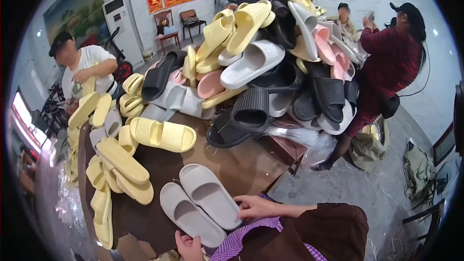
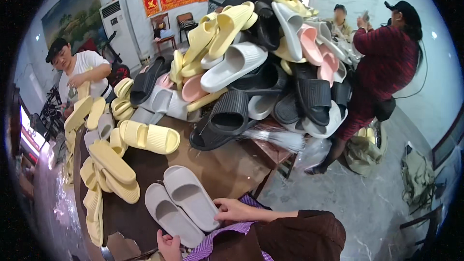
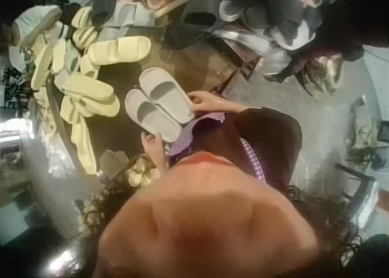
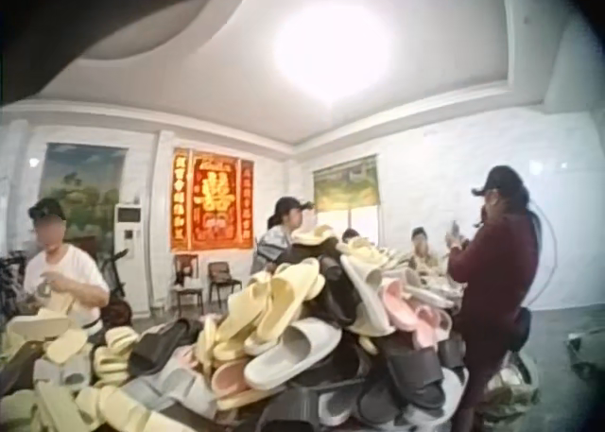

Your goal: The person pairs slippers and connects them together by threading plastic fasteners through them by hand.

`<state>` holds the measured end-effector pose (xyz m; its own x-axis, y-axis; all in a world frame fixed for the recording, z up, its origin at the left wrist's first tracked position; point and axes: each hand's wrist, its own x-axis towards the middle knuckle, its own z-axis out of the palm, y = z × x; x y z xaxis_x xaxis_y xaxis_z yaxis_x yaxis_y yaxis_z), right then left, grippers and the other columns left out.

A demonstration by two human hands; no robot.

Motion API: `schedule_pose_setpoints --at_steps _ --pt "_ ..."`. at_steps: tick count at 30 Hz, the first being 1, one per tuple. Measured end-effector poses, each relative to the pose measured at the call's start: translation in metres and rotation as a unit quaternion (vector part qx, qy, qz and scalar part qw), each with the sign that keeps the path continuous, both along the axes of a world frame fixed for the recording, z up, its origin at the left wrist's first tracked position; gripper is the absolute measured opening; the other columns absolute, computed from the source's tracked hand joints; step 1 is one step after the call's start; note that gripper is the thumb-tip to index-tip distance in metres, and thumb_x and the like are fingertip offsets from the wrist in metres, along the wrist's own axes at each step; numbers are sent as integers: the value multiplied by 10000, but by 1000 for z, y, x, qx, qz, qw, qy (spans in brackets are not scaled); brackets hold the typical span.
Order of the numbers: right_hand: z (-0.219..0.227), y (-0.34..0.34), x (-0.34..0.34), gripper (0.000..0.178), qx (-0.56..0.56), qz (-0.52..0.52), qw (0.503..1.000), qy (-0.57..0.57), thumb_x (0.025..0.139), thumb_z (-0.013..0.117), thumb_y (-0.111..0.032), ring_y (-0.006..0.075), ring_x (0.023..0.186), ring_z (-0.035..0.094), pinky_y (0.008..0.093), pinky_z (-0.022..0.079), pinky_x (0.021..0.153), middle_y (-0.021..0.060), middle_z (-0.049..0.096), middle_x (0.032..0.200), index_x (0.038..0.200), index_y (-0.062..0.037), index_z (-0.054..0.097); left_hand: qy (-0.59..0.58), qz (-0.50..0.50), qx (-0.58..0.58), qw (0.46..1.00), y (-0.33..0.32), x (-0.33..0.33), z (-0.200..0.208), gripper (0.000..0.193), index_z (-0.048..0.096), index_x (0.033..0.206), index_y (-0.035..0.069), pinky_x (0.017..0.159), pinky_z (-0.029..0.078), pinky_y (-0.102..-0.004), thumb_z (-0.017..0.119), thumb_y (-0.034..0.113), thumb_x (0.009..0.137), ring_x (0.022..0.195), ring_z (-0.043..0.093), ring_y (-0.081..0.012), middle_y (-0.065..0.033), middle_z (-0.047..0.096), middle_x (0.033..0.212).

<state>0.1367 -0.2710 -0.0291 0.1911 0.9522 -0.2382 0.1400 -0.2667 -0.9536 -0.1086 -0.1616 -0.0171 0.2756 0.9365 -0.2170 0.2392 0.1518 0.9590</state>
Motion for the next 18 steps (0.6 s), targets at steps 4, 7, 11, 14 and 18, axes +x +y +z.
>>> schedule_pose_setpoints --at_steps 4,7,11,14,18 --pt "13 8 -2 381 1 -55 984 167 824 632 -168 90 692 588 229 469 600 44 619 802 1136 20 520 -167 -56 -37 984 1 14 26 426 456 1208 -86 789 440 -287 555 104 839 885 553 -178 -125 588 1013" --pt "29 20 3 368 27 -74 970 230 819 628 -158 73 664 567 211 454 577 14 595 788 1131 9 527 -188 -80 -29 979 13 12 29 542 357 1307 -61 838 425 -311 572 97 835 925 549 -180 -132 567 1098" --pt "50 40 7 393 42 -98 942 318 806 631 -189 86 589 522 220 452 542 13 567 770 1100 50 528 -257 -49 37 964 22 36 9 602 296 1340 -59 892 420 -306 577 49 818 1004 542 -191 -123 521 1171" --pt "51 53 4 424 26 -67 984 163 806 621 -164 109 713 568 236 493 675 50 599 888 1151 55 507 -291 -26 66 954 24 64 8 600 293 1334 -56 921 407 -297 579 13 811 1051 523 -193 -112 493 1203" --pt "48 63 0 435 154 -60 964 207 807 594 -131 149 893 582 275 480 827 78 598 1040 1190 42 484 -328 -59 64 941 28 90 33 568 312 1331 -38 927 397 -293 574 -12 828 1066 500 -183 -103 481 1223"
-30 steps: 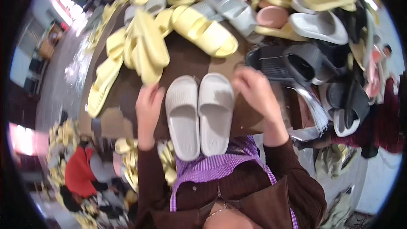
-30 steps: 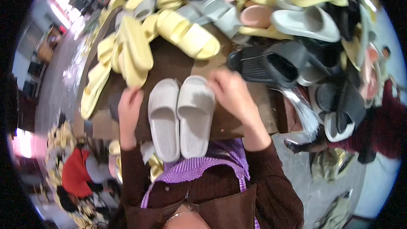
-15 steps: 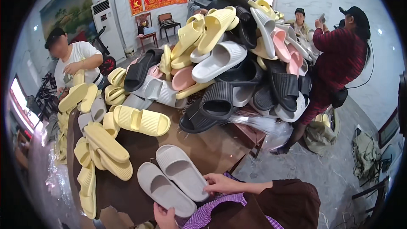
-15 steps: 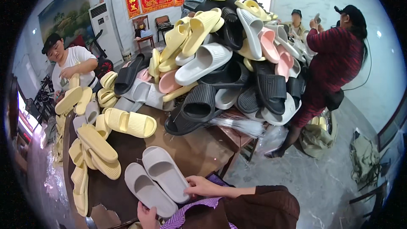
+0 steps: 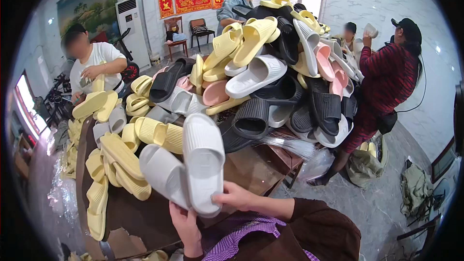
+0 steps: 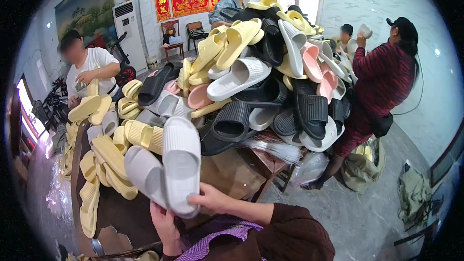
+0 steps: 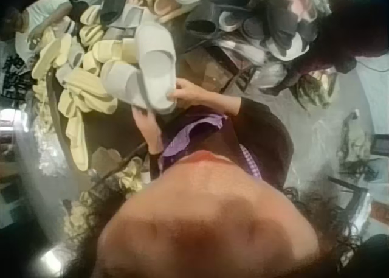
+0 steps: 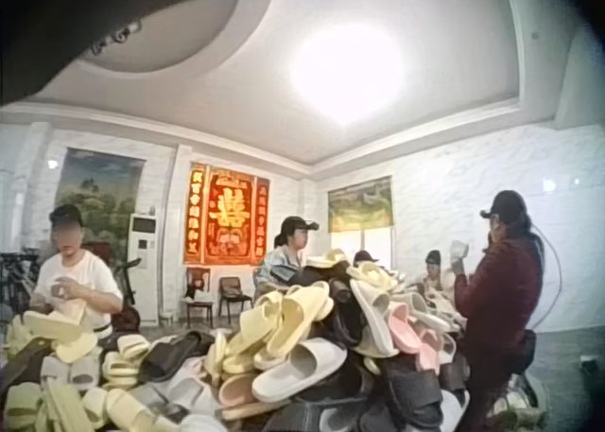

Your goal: The person pairs slippers and connects them together by threading plastic fasteners through them by hand.

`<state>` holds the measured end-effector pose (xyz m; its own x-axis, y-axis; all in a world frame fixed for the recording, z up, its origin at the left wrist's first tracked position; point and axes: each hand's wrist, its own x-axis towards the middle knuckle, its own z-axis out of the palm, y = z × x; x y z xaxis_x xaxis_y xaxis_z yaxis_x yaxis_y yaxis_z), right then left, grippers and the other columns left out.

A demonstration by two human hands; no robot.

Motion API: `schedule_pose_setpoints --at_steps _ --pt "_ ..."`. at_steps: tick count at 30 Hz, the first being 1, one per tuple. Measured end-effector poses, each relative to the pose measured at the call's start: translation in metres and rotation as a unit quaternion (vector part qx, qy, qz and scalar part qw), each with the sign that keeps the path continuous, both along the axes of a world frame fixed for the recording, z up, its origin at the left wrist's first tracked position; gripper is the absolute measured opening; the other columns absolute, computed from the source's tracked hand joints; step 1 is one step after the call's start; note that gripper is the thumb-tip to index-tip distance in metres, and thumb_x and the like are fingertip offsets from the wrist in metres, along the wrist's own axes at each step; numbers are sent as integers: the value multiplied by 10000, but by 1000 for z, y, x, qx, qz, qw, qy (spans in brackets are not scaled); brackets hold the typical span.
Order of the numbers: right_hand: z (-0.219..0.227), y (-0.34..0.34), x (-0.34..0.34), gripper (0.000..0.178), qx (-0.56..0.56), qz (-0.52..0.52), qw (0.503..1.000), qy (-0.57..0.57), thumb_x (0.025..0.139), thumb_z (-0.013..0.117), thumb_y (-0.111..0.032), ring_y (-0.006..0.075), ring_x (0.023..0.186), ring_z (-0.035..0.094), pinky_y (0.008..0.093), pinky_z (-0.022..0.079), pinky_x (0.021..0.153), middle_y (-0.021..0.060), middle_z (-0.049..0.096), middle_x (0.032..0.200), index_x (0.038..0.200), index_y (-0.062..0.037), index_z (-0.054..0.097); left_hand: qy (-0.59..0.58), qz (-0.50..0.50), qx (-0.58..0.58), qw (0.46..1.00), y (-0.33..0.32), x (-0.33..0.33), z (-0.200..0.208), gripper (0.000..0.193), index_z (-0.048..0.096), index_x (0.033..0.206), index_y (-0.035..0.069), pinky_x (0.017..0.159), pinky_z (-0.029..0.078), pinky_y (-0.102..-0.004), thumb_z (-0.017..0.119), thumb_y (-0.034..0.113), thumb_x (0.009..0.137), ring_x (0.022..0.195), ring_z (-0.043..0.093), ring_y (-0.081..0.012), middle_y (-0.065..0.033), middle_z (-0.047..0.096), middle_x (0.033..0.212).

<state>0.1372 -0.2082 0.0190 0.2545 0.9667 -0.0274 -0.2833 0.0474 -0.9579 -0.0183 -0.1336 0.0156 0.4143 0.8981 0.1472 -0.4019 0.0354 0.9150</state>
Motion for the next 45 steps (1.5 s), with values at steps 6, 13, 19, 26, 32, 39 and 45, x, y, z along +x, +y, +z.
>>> schedule_pose_setpoints --at_steps 6,13,19,26,32,39,45 --pt "83 6 77 485 110 -124 984 -71 785 594 -124 180 1039 550 334 444 911 102 567 1157 1230 17 462 43 -66 49 996 7 -4 2 391 415 1255 -38 756 480 -256 519 18 882 922 550 -133 -99 522 1126" --pt "329 51 374 571 192 -340 772 -501 819 641 -318 342 944 607 429 526 820 236 583 987 1154 99 441 71 -51 -25 996 3 -4 -22 264 500 1139 -29 586 481 -209 491 8 878 756 561 -111 -85 553 995" --pt "343 38 378 716 207 -477 843 -139 833 630 -412 429 1116 464 514 520 789 271 329 1307 1328 -6 310 67 25 -69 995 -2 -34 -33 248 508 1120 -24 556 469 -189 489 8 875 733 557 -100 -82 557 967" --pt "278 -27 413 489 125 -553 775 -279 862 583 -289 224 811 561 382 534 616 108 505 1089 1264 -56 431 140 71 -87 984 9 -92 -51 240 500 1125 -13 550 459 -188 486 47 893 707 535 -86 -72 564 928" --pt "255 -62 450 455 181 -502 785 -315 890 518 -226 251 911 601 401 519 735 82 524 1176 1309 -91 399 117 143 -87 979 14 -95 -45 274 495 1154 -3 539 441 -198 520 101 903 703 532 -99 -74 572 947" --pt "252 -100 464 472 132 -583 764 -244 924 471 -215 306 1071 561 434 497 829 123 505 1222 1358 -85 337 79 100 -99 987 15 -70 -36 251 491 1148 -11 577 458 -202 498 62 908 733 555 -107 -77 577 947" --pt "227 -119 537 382 205 -522 803 -200 860 584 -166 252 842 617 375 513 652 103 609 953 1222 -110 477 84 130 -97 983 11 -78 -34 238 496 1137 -7 589 464 -204 493 59 909 743 557 -105 -73 575 946"
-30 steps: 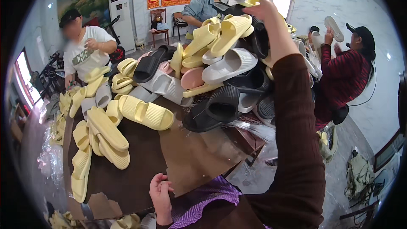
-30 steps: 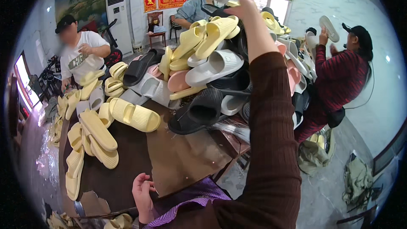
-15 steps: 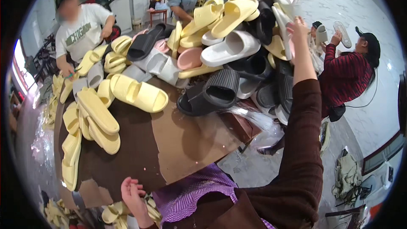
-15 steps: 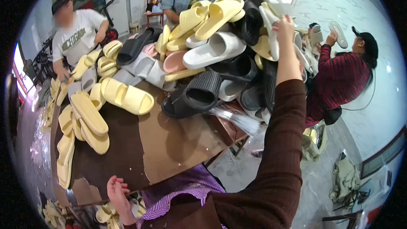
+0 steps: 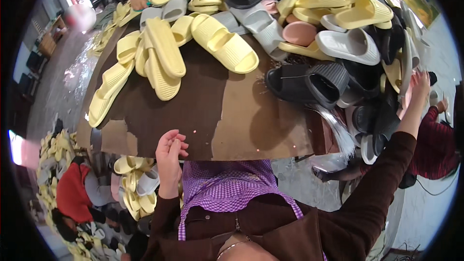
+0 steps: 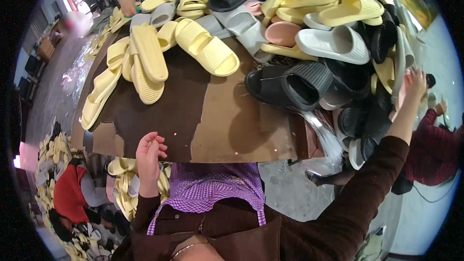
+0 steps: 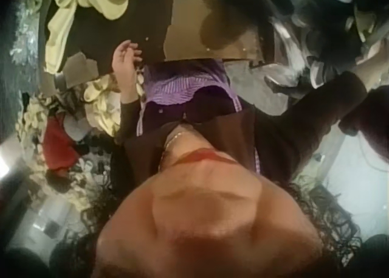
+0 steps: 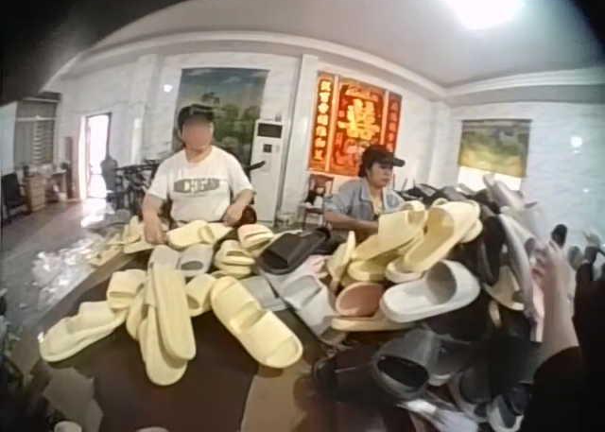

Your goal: The person pairs slippers and connects them together by threading plastic fasteners through them by hand.

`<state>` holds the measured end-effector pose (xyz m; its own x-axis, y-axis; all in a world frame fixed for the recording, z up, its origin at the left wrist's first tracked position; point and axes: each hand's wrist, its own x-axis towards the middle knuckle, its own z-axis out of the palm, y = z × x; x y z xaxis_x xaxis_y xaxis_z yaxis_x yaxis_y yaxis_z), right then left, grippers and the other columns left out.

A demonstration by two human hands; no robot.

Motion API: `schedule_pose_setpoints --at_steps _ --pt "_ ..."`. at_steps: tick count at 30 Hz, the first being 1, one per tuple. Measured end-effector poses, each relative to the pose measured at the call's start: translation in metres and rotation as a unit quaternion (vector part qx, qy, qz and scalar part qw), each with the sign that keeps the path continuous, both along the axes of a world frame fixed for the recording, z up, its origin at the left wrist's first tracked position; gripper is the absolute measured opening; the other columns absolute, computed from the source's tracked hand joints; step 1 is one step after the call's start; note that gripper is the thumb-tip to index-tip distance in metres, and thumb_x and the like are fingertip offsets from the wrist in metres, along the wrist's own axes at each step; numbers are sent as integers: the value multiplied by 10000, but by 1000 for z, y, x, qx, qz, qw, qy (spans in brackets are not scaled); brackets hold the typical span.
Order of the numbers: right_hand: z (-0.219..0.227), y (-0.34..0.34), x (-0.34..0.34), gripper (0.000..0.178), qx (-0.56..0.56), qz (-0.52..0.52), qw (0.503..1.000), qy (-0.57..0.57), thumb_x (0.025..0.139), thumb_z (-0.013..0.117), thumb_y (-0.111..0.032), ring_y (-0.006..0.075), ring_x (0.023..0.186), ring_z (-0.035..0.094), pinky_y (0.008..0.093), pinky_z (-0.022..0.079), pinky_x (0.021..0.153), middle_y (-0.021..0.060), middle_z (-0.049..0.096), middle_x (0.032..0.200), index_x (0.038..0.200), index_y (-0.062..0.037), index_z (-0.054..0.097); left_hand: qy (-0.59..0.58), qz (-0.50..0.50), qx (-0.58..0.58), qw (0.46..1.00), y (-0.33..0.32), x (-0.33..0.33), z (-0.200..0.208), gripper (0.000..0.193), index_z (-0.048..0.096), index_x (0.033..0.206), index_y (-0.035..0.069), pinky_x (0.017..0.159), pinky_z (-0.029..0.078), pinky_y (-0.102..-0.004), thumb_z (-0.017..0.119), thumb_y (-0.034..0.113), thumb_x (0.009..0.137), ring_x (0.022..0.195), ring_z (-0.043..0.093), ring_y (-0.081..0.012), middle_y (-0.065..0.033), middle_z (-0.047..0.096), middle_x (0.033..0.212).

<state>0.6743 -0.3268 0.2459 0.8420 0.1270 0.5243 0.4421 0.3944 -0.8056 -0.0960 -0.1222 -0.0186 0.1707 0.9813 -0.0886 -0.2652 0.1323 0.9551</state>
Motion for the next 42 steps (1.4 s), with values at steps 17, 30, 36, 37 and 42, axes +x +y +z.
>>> schedule_pose_setpoints --at_steps 17,30,36,37,42 --pt "-108 4 -377 121 -437 35 840 -321 795 596 -8 142 747 589 259 459 691 61 611 823 910 0 632 163 -241 261 920 46 95 62 293 518 1180 12 698 453 -212 525 50 890 856 549 -95 -49 568 1060" --pt "-287 112 -412 152 60 269 838 471 878 581 -151 136 603 489 303 424 544 52 544 785 1001 -65 558 121 -357 119 919 -18 101 9 286 511 1176 -2 693 464 -218 524 61 897 841 567 -101 -58 584 1015" --pt "-290 114 -409 101 71 252 854 449 879 580 -154 138 588 482 306 414 526 47 535 764 936 -77 548 114 -345 76 929 -18 89 -1 277 515 1167 -2 687 463 -214 522 69 899 836 567 -96 -56 587 1013" --pt "-291 111 -411 86 74 255 854 447 883 569 -144 139 583 492 308 423 512 47 537 767 930 -76 544 118 -351 80 926 -17 89 -3 275 518 1165 -3 687 463 -213 522 70 900 833 568 -95 -54 589 1010" --pt "-290 110 -409 101 66 270 851 445 873 595 -165 130 597 467 293 397 538 40 528 760 922 -90 549 131 -372 89 915 -19 96 -2 260 530 1148 -8 683 462 -211 519 76 902 820 570 -93 -51 597 993"
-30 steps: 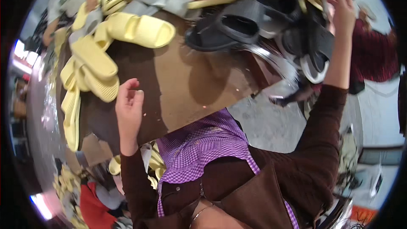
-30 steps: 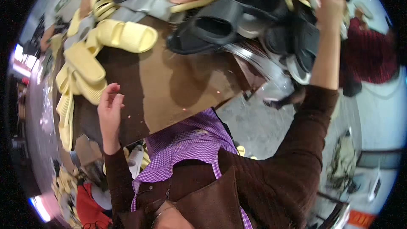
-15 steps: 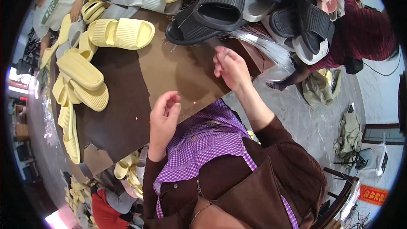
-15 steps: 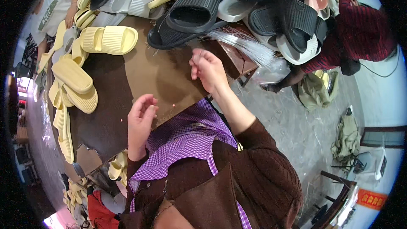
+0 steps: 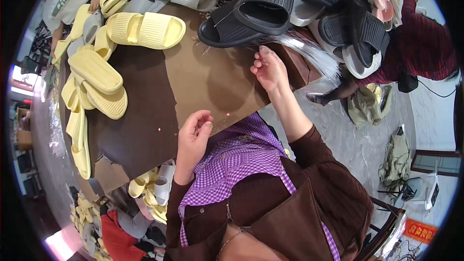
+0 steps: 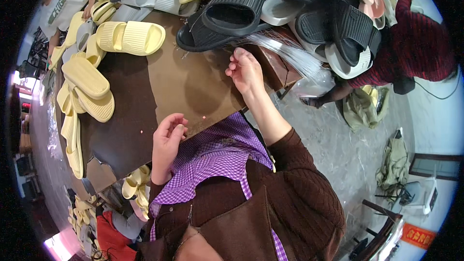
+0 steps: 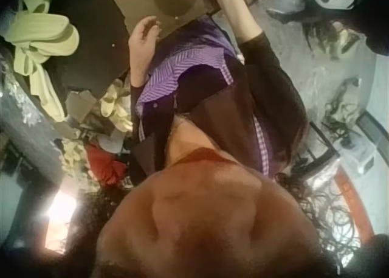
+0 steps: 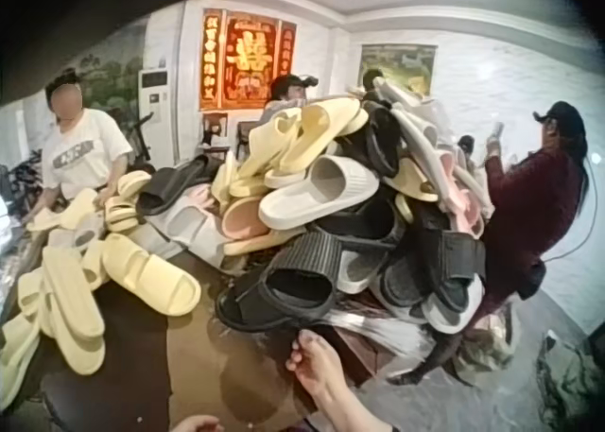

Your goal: The person pairs slippers and connects them together by threading plastic fasteners through them by hand.

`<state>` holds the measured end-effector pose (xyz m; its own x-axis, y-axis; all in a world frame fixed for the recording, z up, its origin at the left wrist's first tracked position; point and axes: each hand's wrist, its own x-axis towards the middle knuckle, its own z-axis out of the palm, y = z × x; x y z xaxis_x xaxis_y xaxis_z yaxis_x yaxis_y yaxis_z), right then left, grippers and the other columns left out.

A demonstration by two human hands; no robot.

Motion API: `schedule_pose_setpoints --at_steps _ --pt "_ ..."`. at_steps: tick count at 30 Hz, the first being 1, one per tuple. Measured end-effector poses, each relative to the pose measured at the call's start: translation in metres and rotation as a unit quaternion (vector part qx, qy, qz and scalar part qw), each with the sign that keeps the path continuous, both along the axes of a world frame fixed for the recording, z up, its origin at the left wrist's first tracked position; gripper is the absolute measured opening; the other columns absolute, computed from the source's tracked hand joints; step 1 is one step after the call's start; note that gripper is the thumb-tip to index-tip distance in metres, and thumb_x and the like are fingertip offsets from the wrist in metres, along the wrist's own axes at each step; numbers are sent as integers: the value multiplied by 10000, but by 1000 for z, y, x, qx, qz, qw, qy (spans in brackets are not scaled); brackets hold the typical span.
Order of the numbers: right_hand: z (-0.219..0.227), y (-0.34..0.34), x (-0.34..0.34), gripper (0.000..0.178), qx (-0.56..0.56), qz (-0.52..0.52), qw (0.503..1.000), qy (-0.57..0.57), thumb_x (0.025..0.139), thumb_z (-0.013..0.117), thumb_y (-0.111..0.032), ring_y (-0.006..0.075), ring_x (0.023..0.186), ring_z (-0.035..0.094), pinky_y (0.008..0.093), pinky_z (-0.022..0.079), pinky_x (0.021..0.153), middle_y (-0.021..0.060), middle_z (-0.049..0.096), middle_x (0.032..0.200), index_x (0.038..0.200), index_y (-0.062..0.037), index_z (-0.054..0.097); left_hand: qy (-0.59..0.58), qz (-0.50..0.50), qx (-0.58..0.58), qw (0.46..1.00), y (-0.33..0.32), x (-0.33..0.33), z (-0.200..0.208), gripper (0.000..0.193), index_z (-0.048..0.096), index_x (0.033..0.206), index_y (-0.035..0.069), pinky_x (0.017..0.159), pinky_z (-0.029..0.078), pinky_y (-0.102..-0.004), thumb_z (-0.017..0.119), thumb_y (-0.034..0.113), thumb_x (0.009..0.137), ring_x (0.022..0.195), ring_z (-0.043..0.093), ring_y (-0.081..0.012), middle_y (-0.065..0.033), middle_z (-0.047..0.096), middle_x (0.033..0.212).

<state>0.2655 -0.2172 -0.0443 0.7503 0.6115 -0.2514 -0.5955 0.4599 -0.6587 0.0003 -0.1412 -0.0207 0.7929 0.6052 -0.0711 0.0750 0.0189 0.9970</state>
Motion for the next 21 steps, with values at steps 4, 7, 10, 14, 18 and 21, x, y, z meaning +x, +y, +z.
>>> schedule_pose_setpoints --at_steps 4,7,10,14,18,21 --pt "7 8 4 75 -7 -10 1000 7 872 582 -146 129 596 455 287 392 536 37 521 755 902 -93 539 7 -7 2 1000 -5 3 4 230 549 1108 -23 722 461 -217 533 47 889 831 560 -91 -58 598 961" --pt "7 8 3 61 7 -9 1000 17 871 571 -135 127 595 448 281 389 534 36 516 751 890 -92 533 12 -2 0 1000 -7 2 4 211 559 1083 -31 740 460 -220 540 31 883 837 555 -90 -61 599 943" --pt "7 0 -8 49 15 -3 1000 15 869 563 -123 127 596 446 279 388 534 36 513 749 879 -92 527 15 0 -6 1000 -7 2 4 198 565 1068 -34 736 461 -221 538 33 883 833 556 -90 -60 601 934" --pt "17 -22 -47 40 13 12 1000 -6 869 555 -114 124 587 444 274 388 525 36 510 745 867 -90 523 10 6 -7 1000 -4 6 11 198 562 1063 -38 734 458 -217 535 21 876 828 559 -95 -65 594 960" --pt "19 -37 -73 42 -9 15 999 -48 880 549 -120 108 549 432 250 383 496 27 501 730 871 -87 526 -47 -18 97 994 -5 39 28 207 557 1063 -43 718 466 -226 532 10 864 820 567 -112 -83 589 1027" --pt "18 -43 -80 46 -37 28 993 -106 891 543 -127 95 519 418 232 377 474 16 492 718 886 -82 534 -119 -52 172 976 -13 76 35 222 553 1064 -44 698 478 -252 524 -4 848 806 584 -146 -125 564 1104"
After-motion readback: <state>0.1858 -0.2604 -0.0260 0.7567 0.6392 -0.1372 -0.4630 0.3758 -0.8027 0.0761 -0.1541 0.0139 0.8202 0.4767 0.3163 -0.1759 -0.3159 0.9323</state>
